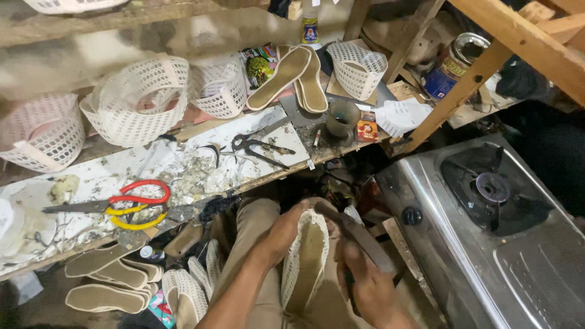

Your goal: The person uses a curved metal tool to press and shape the upper of a white slipper around its sole. They repeatedly adjust the slipper, reposition the tool, and work along the edges to secure the upper to the sole.

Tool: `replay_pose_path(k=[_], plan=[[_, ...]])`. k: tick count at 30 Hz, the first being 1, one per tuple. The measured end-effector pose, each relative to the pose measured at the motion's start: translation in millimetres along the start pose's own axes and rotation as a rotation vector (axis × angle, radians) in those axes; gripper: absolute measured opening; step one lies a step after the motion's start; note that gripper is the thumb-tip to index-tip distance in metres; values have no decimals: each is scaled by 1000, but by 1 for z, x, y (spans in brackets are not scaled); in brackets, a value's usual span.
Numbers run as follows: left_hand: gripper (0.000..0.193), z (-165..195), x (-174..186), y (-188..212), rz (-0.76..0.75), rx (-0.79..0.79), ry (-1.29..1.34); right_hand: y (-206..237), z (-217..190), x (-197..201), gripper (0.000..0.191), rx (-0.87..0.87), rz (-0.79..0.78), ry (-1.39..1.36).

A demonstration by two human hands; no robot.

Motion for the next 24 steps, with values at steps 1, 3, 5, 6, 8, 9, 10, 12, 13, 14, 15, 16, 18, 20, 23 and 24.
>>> replay_pose_path(k=[1,3,5,6,8,9,10,12,13,14,15,16,18,20,23,24], plan=[[47,1,-2,2,-71,-34,-36,5,0,4,56,86,64,-66],[57,7,-3,3,-206,-145,-105,-7,8,-4,46,464,-208,-426],[53,7,-2,3,-230,-156,5,-8,30,-10,40,352,-259,-304],[51,7,-1,4,-246,-153,62,-5,47,-12,39,43,-173,1],[55,4,4,2,-199,-73,103,3,66,-4,38,-121,-39,298],[57,1,6,1,-168,-40,130,9,68,1,39,18,-8,297],[59,0,9,-2,-128,-22,106,11,68,3,42,166,30,280],[65,-6,12,-6,-54,47,76,15,73,4,39,-13,-10,109],[73,-7,12,-8,-85,42,67,15,73,4,39,-93,-45,34],[81,-7,13,-10,-118,37,43,14,70,1,40,-53,-82,142],[90,-8,12,-12,-155,39,25,9,68,-2,41,-20,-114,254],[91,-8,13,-12,-124,37,9,7,66,-7,42,4,-144,365],[95,-8,15,-12,-62,20,-22,6,57,-12,37,311,-104,370],[97,-7,15,-11,-120,5,0,8,55,-15,27,514,-138,321],[97,-8,16,-5,-156,2,57,18,63,-16,26,371,-293,319],[96,-7,18,-4,-169,-9,49,21,70,-16,36,203,-319,390]])
Point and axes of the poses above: each hand's wrist, its own y-axis away from the middle knuckle, its own x-axis out of the back of the hand, z = x × y, the point moved 2 cm from there along -y, towards the middle knuckle, and after that the axes turned 3 degrees about -x, right-handed, at the moved point
